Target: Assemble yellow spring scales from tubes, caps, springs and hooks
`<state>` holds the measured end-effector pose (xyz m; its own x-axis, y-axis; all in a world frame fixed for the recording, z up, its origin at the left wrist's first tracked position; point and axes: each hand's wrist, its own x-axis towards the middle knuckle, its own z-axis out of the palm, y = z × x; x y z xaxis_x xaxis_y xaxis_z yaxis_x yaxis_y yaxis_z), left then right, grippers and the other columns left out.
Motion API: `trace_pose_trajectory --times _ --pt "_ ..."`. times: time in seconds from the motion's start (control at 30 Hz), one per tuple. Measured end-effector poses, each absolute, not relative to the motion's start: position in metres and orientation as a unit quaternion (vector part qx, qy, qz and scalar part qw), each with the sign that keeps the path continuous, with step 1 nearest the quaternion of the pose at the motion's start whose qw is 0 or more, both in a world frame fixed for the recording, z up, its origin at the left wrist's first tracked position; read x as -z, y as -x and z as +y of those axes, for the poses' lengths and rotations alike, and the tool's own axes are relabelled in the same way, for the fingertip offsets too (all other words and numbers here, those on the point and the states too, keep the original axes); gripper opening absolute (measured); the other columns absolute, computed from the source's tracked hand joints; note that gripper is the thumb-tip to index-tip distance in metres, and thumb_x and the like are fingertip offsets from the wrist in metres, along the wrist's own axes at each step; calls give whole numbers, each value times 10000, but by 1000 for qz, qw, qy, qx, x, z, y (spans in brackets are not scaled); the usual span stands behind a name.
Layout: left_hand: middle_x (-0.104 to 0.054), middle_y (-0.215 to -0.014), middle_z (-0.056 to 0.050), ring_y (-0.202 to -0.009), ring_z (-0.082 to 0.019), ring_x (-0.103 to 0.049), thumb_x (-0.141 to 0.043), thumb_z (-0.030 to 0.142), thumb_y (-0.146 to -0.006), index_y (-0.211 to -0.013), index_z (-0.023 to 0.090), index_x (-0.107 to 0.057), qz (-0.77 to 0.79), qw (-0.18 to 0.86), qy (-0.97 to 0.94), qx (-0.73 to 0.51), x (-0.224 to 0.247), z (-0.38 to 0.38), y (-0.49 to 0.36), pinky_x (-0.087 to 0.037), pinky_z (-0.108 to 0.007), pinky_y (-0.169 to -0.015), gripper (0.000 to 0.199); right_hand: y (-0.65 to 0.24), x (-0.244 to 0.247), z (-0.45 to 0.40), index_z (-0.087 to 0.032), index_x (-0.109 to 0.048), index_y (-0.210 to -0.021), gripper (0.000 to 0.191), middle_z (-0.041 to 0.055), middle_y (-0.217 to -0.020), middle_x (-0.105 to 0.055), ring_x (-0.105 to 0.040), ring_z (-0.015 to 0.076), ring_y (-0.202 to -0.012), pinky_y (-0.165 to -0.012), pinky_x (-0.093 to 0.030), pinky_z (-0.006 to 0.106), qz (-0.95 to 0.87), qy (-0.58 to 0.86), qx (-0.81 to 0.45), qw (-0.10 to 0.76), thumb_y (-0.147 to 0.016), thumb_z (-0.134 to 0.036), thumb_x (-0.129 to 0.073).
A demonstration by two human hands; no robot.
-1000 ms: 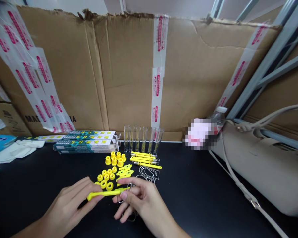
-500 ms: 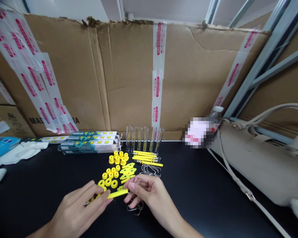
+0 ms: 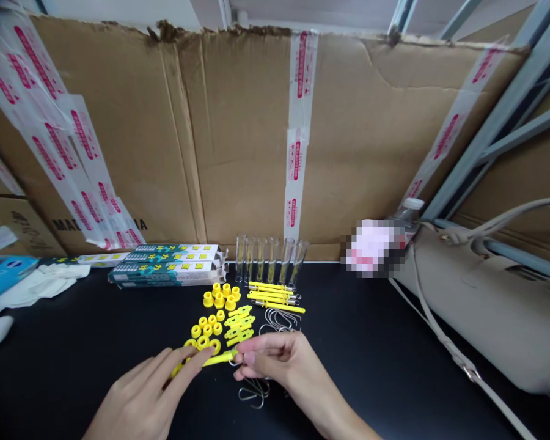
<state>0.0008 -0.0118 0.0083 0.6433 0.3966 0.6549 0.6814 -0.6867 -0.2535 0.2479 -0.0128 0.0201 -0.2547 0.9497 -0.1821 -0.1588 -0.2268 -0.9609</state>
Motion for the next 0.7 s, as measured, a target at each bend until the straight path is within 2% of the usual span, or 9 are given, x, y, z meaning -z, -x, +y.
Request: trace_pose_trajectory --times 0.13,0.27,0.43,0.53,0.7 --pt "-799 -912 -39 -747 -204 -748 -262 -30 -962 -1122 166 -669 -299 274 869 283 -13 -12 4 -472 -332 -731 479 -244 -11 -15 -141 -804 -924 362 41 -669 -768 -732 151 -581 -605 -603 231 -475 465 -607 436 -741 -448 -863" --pt "-801 -927 -46 -763 -209 -738 -273 -13 -976 -1114 147 -676 -299 274 872 275 -12 -13 6 -446 -349 -762 456 -238 -8 -19 -145 -728 -860 359 12 -662 -733 -681 114 -474 -450 -550 177 -486 465 -589 447 -772 -479 -828" --pt "-803 -927 -30 -784 -204 -728 -247 60 -1036 -1083 133 -684 -277 228 885 297 -16 -11 1 -431 -379 -804 445 -236 -8 -18 -163 -602 -827 421 26 -660 -741 -693 132 -443 -393 -517 175 -454 439 -638 440 -781 -529 -805" --pt "-787 -894 -41 -776 -184 -723 -247 113 -1069 -1060 120 -681 -261 172 890 331 -18 -11 -4 -455 -358 -794 434 -233 -1 -15 -165 -572 -811 465 37 -645 -741 -689 135 -425 -368 -487 167 -434 420 -662 444 -752 -555 -817" --pt "-749 -779 4 -650 -147 -711 -355 103 -1071 -1056 152 -659 -263 141 889 347 -9 -18 -9 -529 -314 -798 309 -216 12 -15 -184 -533 -807 543 15 -605 -715 -656 129 -376 -320 -428 152 -416 388 -688 450 -699 -637 -814"
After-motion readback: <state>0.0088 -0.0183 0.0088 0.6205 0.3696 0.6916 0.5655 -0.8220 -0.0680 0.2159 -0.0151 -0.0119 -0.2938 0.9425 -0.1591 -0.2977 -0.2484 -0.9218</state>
